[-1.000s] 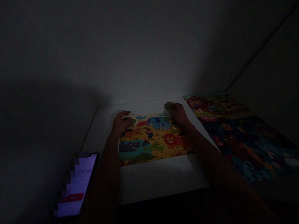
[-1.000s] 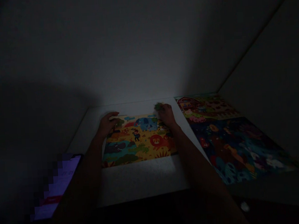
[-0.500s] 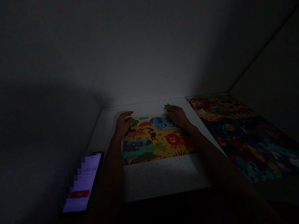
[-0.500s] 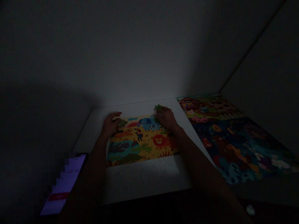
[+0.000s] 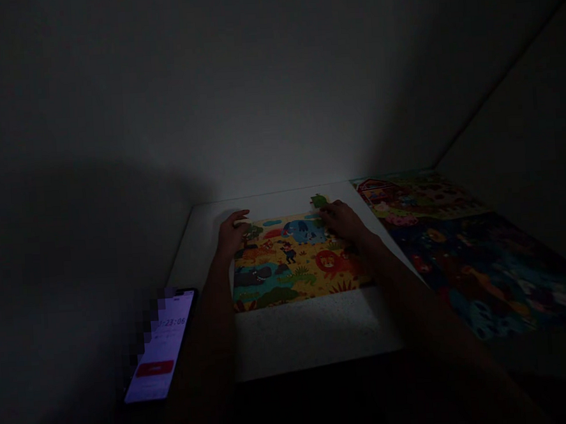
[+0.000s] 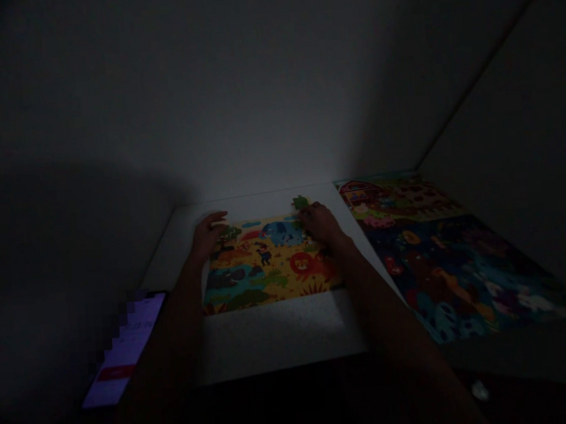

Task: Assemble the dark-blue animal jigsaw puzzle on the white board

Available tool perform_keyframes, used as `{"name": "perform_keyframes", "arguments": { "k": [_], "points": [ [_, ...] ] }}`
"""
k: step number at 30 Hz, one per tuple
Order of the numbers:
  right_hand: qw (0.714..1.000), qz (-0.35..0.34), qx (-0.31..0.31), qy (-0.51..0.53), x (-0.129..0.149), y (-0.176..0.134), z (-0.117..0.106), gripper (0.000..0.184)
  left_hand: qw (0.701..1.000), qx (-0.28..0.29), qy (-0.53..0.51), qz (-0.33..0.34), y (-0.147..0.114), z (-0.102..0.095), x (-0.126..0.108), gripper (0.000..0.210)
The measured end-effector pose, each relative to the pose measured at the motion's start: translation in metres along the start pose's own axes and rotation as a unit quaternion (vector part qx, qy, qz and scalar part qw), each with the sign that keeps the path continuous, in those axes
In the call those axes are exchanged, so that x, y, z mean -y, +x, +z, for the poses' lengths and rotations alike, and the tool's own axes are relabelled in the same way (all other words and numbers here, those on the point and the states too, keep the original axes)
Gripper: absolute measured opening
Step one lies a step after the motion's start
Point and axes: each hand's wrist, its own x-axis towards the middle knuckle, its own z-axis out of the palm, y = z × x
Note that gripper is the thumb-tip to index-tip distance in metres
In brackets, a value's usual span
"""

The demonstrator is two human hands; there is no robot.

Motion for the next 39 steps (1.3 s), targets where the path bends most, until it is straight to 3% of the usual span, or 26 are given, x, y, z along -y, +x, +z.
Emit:
{"name": "perform_keyframes", "arguments": {
  "k": [9, 14, 21, 29, 34, 39],
  "points": [
    [0.998, 0.049, 0.034, -0.019, -0.008, -0.005, -0.022, 0.033, 0.989, -0.033, 0.131, 0.065, -0.005, 0.005, -0.003, 0.034],
    [0.989, 0.041, 0.137, 0.047, -0.016, -0.008, -0.036, 0.030, 0.988, -0.026, 0.136, 0.070, -0.005, 0.006, -0.003, 0.033],
    [0.979, 0.008, 0.195, 0.054, -0.029, -0.011, -0.038, 0.054, 0.977, -0.003, 0.189, 0.097, -0.003, 0.008, -0.002, 0.026],
    [0.980, -0.008, 0.194, 0.049, -0.023, -0.012, -0.042, 0.043, 0.967, 0.007, 0.229, 0.109, 0.000, 0.005, 0.004, 0.029],
    [0.981, 0.001, 0.177, 0.075, -0.022, -0.008, -0.033, 0.035, 0.942, 0.012, 0.312, 0.126, 0.004, 0.006, 0.009, 0.027],
    [0.992, 0.028, 0.119, 0.029, -0.019, -0.004, -0.019, 0.040, 0.912, 0.047, 0.382, 0.145, 0.007, 0.003, 0.012, 0.032]
  ]
}}
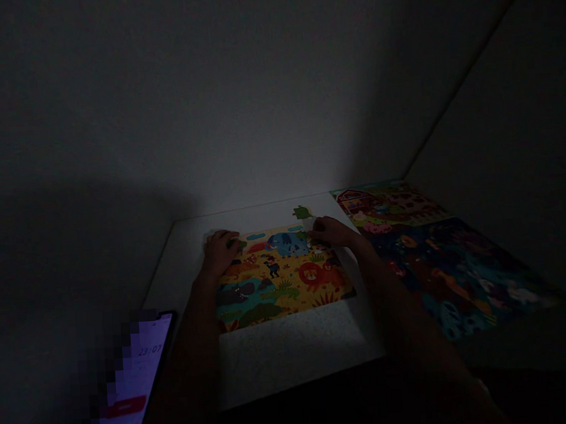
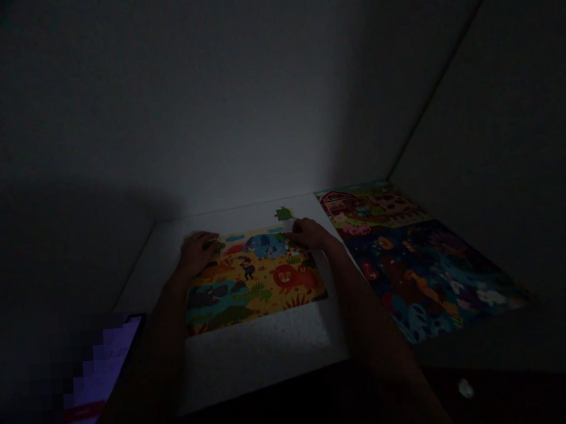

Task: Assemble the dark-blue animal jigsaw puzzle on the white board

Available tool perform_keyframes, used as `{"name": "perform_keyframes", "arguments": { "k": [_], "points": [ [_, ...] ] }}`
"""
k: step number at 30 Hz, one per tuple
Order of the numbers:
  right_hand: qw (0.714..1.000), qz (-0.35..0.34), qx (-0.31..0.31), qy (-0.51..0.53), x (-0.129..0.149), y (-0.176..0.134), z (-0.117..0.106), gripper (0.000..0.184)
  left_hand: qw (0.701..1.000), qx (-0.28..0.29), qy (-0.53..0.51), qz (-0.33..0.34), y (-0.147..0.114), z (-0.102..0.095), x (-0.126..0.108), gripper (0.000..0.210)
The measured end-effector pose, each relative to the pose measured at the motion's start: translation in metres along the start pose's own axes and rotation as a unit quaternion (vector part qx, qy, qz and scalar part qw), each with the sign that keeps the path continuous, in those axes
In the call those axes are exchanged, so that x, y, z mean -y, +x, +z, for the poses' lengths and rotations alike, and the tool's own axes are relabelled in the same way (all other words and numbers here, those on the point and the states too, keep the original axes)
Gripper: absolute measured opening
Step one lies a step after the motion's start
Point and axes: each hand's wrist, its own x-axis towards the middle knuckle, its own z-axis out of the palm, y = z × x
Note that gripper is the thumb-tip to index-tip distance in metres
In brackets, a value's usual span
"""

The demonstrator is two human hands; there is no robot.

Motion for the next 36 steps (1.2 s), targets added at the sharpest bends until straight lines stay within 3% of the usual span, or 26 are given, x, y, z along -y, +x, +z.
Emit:
{"name": "perform_keyframes", "arguments": {
  "k": [5, 12, 15, 18, 21, 25, 30, 36],
  "points": [
    [0.990, 0.088, -0.098, -0.056, 0.012, 0.000, 0.010, 0.050, 0.997, 0.055, 0.050, 0.030, 0.003, -0.006, 0.006, 0.036],
    [0.990, 0.085, -0.098, -0.052, 0.017, -0.005, 0.007, 0.047, 0.986, 0.139, 0.096, 0.008, 0.014, -0.017, 0.003, 0.042],
    [0.991, 0.079, -0.093, -0.046, 0.017, -0.006, 0.005, 0.048, 0.986, 0.142, 0.089, 0.023, 0.021, -0.018, -0.019, 0.039],
    [0.992, 0.078, -0.089, -0.044, 0.018, -0.007, 0.004, 0.047, 0.985, 0.159, 0.021, 0.067, 0.029, -0.012, -0.056, 0.040],
    [0.991, 0.084, -0.096, -0.047, 0.019, -0.007, 0.005, 0.046, 0.973, 0.214, -0.027, 0.076, 0.038, 0.002, -0.094, 0.047],
    [0.991, 0.077, -0.100, -0.052, 0.018, -0.007, 0.006, 0.047, 0.968, 0.234, -0.016, 0.089, 0.051, 0.029, -0.129, 0.054],
    [0.991, 0.089, -0.089, -0.052, 0.019, -0.006, 0.006, 0.046, 0.961, 0.260, 0.002, 0.088, 0.074, 0.052, -0.142, 0.057],
    [0.991, 0.080, -0.092, -0.058, 0.020, -0.007, 0.005, 0.046, 0.953, 0.288, -0.022, 0.090, 0.093, 0.055, -0.143, 0.051]
  ]
}}
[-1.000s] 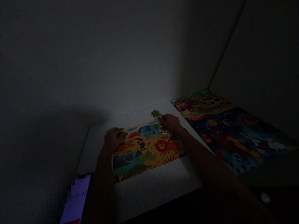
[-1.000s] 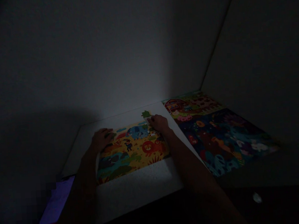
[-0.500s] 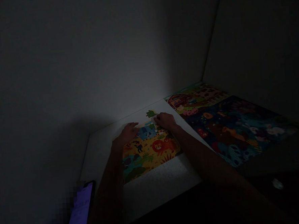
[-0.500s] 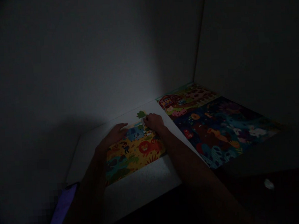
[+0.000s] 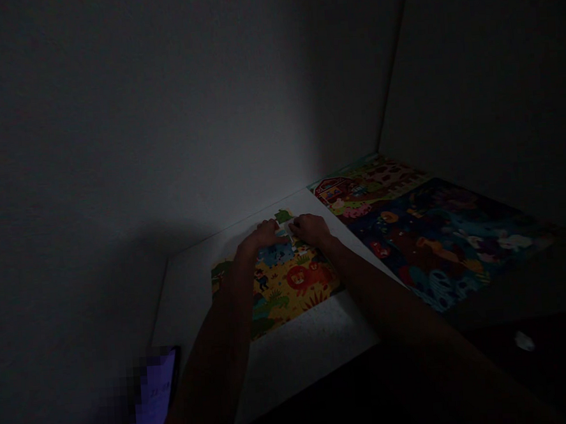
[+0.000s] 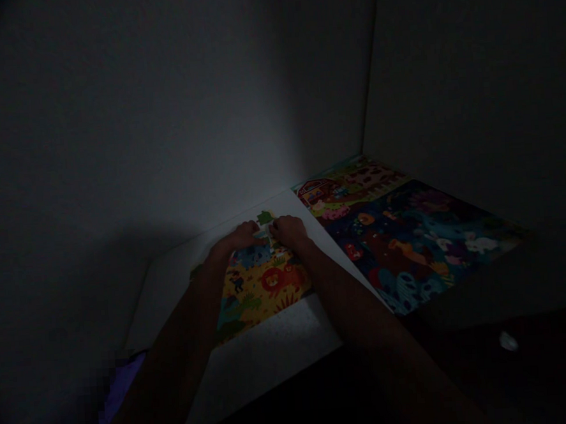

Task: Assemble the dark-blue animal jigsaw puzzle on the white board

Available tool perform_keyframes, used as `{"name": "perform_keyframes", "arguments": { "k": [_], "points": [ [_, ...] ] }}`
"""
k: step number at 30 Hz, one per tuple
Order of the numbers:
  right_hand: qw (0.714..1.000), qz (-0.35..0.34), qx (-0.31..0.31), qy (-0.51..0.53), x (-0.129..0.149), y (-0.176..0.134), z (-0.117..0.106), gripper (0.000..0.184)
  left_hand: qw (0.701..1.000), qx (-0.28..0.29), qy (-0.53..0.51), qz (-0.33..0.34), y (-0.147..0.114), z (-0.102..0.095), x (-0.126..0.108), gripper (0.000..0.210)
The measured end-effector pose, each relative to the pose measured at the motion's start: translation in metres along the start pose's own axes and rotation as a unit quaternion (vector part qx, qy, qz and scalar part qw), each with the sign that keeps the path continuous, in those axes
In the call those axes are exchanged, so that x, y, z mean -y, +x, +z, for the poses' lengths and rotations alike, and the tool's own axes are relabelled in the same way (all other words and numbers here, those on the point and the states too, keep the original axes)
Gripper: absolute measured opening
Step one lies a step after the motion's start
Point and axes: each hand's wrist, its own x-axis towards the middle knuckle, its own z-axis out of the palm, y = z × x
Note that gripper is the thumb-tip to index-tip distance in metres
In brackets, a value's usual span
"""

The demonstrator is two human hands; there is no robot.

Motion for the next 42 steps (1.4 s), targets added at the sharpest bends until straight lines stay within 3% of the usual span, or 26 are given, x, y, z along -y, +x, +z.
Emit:
{"name": "perform_keyframes", "arguments": {
  "k": [8, 22, 30, 42],
  "points": [
    [1.000, -0.009, -0.006, -0.001, -0.001, 0.000, 0.000, 0.046, 0.995, 0.006, -0.096, 0.026, -0.013, -0.004, -0.003, 0.045],
    [1.000, 0.009, 0.011, 0.016, -0.001, 0.001, 0.000, 0.045, 0.976, -0.070, -0.207, 0.018, -0.025, -0.011, -0.011, 0.032],
    [1.000, 0.001, 0.005, 0.018, -0.002, 0.001, 0.002, 0.047, 0.968, -0.109, -0.226, 0.017, 0.015, -0.027, -0.005, 0.043],
    [1.000, 0.000, -0.001, 0.024, -0.001, 0.004, 0.004, 0.047, 0.975, -0.117, -0.183, 0.046, 0.073, 0.003, 0.003, 0.035]
  ]
}}
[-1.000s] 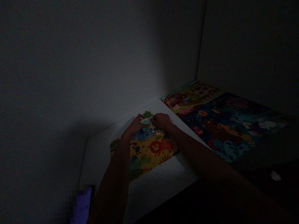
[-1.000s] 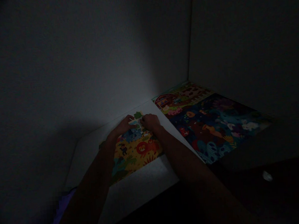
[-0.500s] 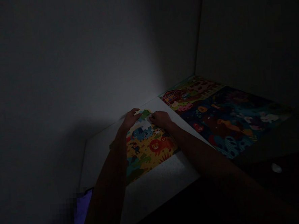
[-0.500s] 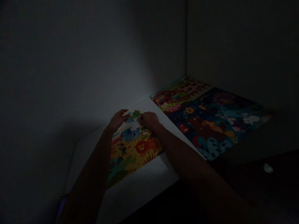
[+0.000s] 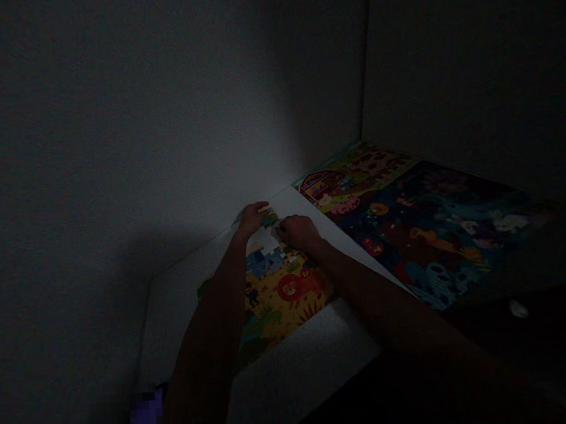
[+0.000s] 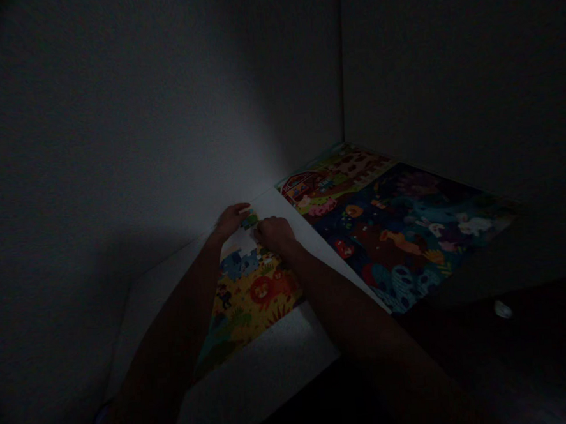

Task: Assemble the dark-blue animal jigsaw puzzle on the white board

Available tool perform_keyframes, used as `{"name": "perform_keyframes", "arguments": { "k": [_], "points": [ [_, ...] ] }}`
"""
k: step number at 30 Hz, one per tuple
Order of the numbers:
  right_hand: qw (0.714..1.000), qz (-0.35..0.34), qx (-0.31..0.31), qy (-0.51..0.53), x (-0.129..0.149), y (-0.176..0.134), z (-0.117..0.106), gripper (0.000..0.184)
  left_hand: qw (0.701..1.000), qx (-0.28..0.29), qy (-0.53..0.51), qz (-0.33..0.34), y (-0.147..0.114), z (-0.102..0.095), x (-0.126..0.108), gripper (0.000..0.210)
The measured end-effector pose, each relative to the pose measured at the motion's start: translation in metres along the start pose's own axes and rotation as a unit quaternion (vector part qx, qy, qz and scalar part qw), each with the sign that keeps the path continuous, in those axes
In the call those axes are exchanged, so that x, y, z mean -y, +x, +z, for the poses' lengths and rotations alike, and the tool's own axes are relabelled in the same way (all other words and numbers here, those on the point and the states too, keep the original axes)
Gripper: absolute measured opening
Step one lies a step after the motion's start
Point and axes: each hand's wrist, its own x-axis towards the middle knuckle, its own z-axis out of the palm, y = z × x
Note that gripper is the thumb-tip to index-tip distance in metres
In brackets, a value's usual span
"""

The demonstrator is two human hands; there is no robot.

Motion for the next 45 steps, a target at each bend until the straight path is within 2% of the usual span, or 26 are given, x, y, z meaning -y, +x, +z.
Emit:
{"name": "perform_keyframes", "arguments": {
  "k": [4, 8, 11, 16, 20, 25, 30, 33, 37, 41, 45],
  "points": [
    [1.000, -0.001, 0.002, -0.002, 0.001, 0.000, 0.000, 0.045, 1.000, -0.017, 0.025, -0.002, 0.000, 0.008, 0.004, 0.032],
    [1.000, -0.009, 0.002, 0.001, 0.000, -0.001, -0.002, 0.045, 0.998, -0.049, 0.042, -0.005, -0.017, 0.000, 0.002, 0.040],
    [1.000, -0.010, -0.008, -0.002, 0.000, -0.002, -0.001, 0.044, 0.996, -0.067, 0.063, -0.012, -0.049, -0.013, 0.002, 0.040],
    [1.000, -0.008, -0.011, -0.001, -0.001, 0.000, 0.000, 0.042, 0.994, -0.052, 0.094, -0.011, -0.120, -0.025, 0.009, 0.037],
    [1.000, -0.017, -0.003, 0.007, -0.005, 0.003, -0.002, 0.043, 0.968, -0.041, 0.248, 0.010, -0.152, -0.022, 0.022, 0.047],
    [0.995, -0.046, 0.080, 0.037, -0.013, 0.005, -0.015, 0.045, 0.953, -0.073, 0.293, 0.020, -0.157, -0.016, 0.026, 0.056],
    [0.991, -0.063, 0.115, -0.003, -0.016, -0.001, -0.024, 0.071, 0.958, -0.078, 0.275, 0.035, -0.154, -0.016, 0.026, 0.058],
    [0.990, -0.040, 0.136, 0.010, -0.012, -0.005, -0.027, 0.076, 0.959, -0.090, 0.263, 0.053, -0.153, -0.015, 0.028, 0.057],
    [0.987, -0.026, 0.158, 0.029, -0.006, -0.007, -0.032, 0.071, 0.962, -0.085, 0.250, 0.064, -0.152, -0.016, 0.029, 0.057],
    [0.986, -0.046, 0.158, 0.037, -0.008, -0.005, -0.035, 0.068, 0.962, -0.079, 0.254, 0.065, -0.152, -0.018, 0.030, 0.056],
    [0.978, -0.064, 0.170, 0.099, -0.016, 0.002, -0.034, 0.050, 0.958, -0.074, 0.272, 0.055, -0.154, -0.016, 0.033, 0.054]
  ]
}}
